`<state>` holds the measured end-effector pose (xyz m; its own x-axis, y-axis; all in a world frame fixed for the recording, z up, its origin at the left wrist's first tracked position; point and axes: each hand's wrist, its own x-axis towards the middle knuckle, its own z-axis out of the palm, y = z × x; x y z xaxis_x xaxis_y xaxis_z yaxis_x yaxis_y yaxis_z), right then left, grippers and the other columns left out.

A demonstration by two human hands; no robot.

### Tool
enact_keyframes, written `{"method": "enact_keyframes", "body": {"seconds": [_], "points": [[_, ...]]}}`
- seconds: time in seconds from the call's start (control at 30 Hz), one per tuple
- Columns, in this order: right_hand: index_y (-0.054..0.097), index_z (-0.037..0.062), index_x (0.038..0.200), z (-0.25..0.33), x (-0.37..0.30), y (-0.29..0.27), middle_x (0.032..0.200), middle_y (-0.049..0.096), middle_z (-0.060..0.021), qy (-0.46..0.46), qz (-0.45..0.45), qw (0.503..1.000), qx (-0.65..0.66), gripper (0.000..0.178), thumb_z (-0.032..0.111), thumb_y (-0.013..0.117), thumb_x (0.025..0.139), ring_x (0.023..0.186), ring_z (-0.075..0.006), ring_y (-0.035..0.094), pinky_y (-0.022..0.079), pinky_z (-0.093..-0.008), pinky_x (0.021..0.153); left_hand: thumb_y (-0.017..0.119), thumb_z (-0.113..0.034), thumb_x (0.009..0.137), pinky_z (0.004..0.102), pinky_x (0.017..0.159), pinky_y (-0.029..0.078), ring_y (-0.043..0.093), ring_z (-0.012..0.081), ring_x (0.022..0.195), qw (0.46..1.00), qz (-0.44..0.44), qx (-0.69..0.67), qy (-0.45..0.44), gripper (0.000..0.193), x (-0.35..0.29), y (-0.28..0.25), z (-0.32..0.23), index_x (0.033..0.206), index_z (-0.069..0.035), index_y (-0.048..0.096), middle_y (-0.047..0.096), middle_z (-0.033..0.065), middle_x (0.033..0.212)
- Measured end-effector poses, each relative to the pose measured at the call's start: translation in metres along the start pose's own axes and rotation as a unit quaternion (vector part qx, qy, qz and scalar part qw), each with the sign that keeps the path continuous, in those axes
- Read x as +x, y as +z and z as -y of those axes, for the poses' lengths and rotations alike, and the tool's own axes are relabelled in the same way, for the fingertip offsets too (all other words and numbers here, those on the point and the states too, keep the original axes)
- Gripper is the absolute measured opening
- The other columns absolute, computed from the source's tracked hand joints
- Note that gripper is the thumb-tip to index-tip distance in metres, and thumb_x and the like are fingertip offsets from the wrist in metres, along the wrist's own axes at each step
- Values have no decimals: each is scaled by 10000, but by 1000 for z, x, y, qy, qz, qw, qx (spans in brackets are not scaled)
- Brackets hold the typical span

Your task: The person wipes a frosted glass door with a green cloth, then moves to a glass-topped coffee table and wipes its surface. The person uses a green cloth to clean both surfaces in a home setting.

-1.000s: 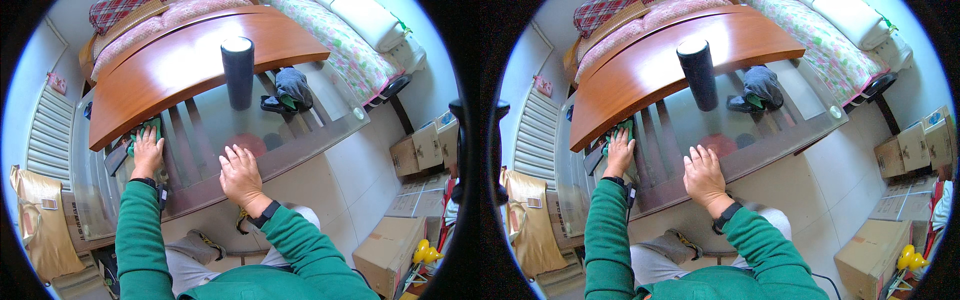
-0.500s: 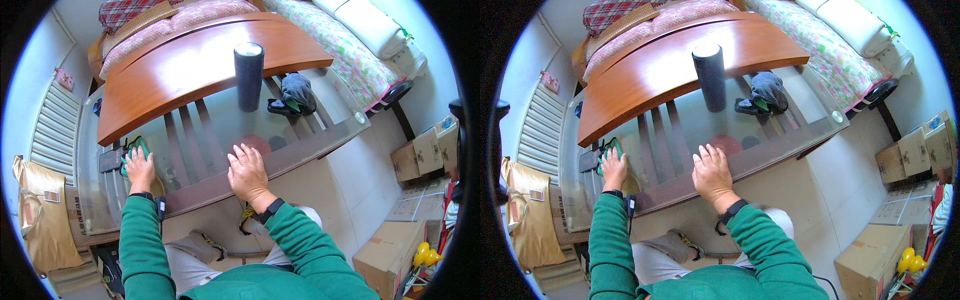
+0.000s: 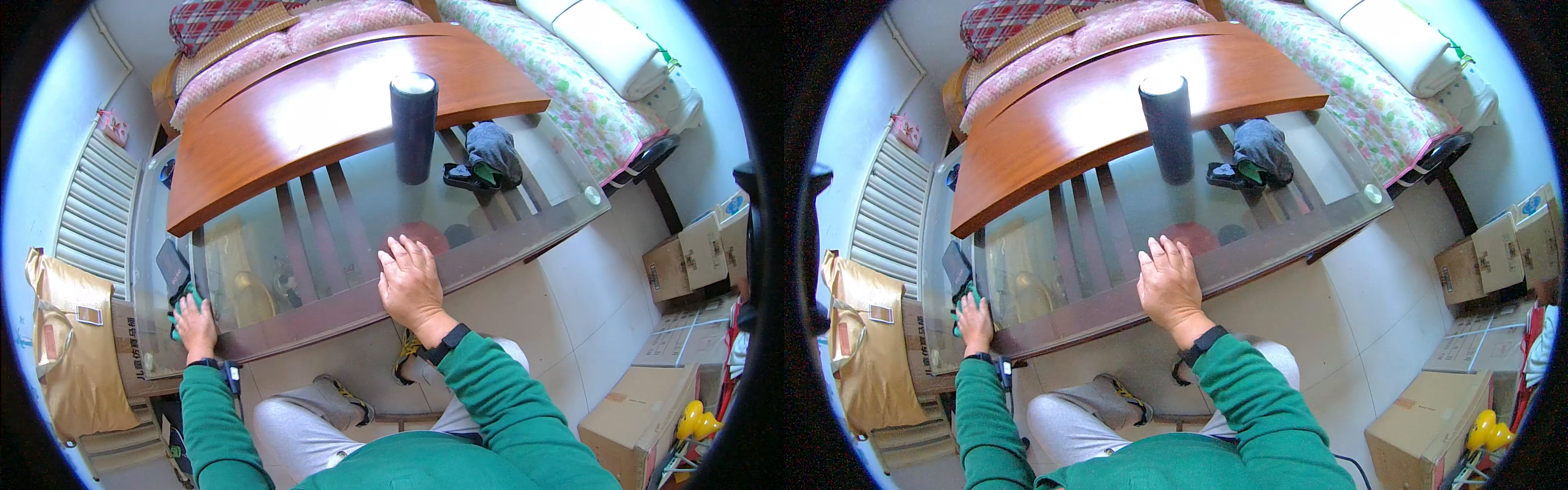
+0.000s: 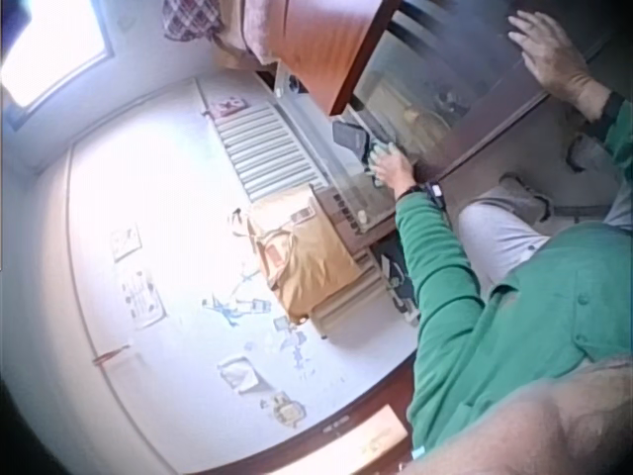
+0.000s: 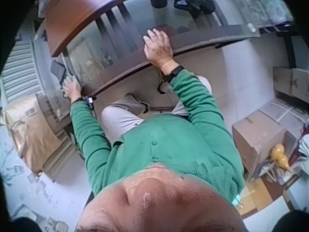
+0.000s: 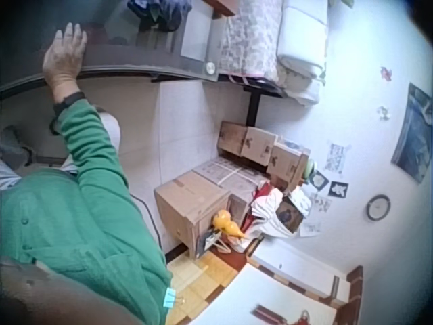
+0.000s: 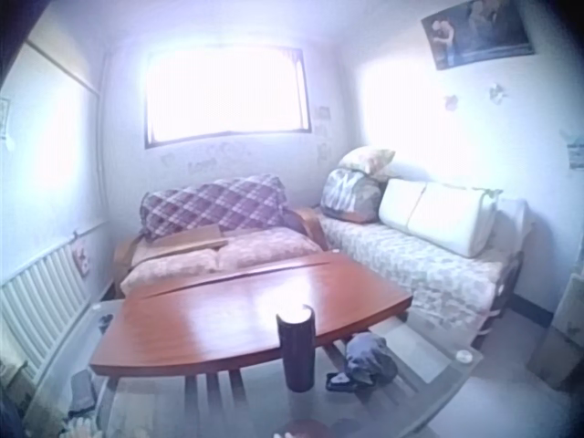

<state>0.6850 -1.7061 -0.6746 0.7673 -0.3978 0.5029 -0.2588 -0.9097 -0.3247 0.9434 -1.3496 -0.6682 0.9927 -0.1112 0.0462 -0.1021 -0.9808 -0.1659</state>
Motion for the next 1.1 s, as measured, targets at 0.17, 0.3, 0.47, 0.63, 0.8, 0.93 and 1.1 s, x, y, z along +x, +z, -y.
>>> {"method": "enact_keyframes", "body": {"seconds": [0.17, 0.3, 0.47, 0.63, 0.8, 0.93, 1.1], "points": [[633, 38, 1096, 2, 1, -1, 1244, 556, -155, 7, 7, 1000, -1, 342, 168, 613, 780, 1214, -319, 461, 316, -472, 1059, 390, -474, 963, 487, 1128, 214, 242, 410, 1386, 998, 40, -21, -35, 633, 0, -6, -4, 1441, -61, 346, 303, 164, 1509], [629, 36, 1099, 3, 3, -2, 1236, 557, -155, 6, 15, 1000, -4, 347, 163, 614, 777, 1213, -322, 461, 318, -473, 1057, 460, -454, 928, 484, 1129, 214, 217, 400, 1401, 992, 29, -54, 108, 669, -3, -14, -79, 1443, -44, 338, 286, 169, 1516], [633, 36, 1095, 2, 4, -2, 1238, 558, -163, 0, 19, 1000, -9, 353, 188, 612, 777, 1212, -323, 468, 311, -472, 1064, 448, -425, 944, 464, 1131, 221, 240, 370, 1399, 944, -27, -106, 310, 614, 27, -23, -148, 1428, -55, 368, 333, 149, 1495], [640, 39, 1088, 2, 4, -3, 1234, 564, -156, 3, 19, 1000, -15, 340, 183, 617, 780, 1206, -314, 475, 316, -467, 1059, 395, -382, 972, 443, 1152, 192, 301, 321, 1378, 972, -12, -1, 235, 562, 90, -5, -97, 1401, -19, 393, 384, 149, 1464], [640, 38, 1088, 3, 5, -4, 1235, 565, -153, 2, 25, 1000, -15, 338, 174, 621, 779, 1209, -312, 474, 320, -465, 1055, 396, -319, 983, 460, 1125, 219, 333, 353, 1339, 982, -29, -36, 182, 531, 106, 14, -22, 1371, 44, 388, 383, 220, 1432], [638, 35, 1090, 4, 5, -5, 1230, 566, -153, 1, 20, 1000, -13, 343, 172, 621, 776, 1207, -313, 474, 321, -466, 1054, 389, -339, 986, 460, 1131, 209, 311, 346, 1354, 988, -38, -75, 130, 541, 97, 23, 1, 1389, 22, 371, 353, 217, 1455], [636, 34, 1093, 4, 5, -5, 1230, 565, -154, -2, 20, 1000, -15, 355, 173, 624, 766, 1207, -316, 470, 321, -469, 1054, 351, -359, 1001, 433, 1160, 144, 261, 307, 1394, 997, 11, -32, 71, 560, 92, 30, 42, 1433, -3, 326, 315, 200, 1487]]}}
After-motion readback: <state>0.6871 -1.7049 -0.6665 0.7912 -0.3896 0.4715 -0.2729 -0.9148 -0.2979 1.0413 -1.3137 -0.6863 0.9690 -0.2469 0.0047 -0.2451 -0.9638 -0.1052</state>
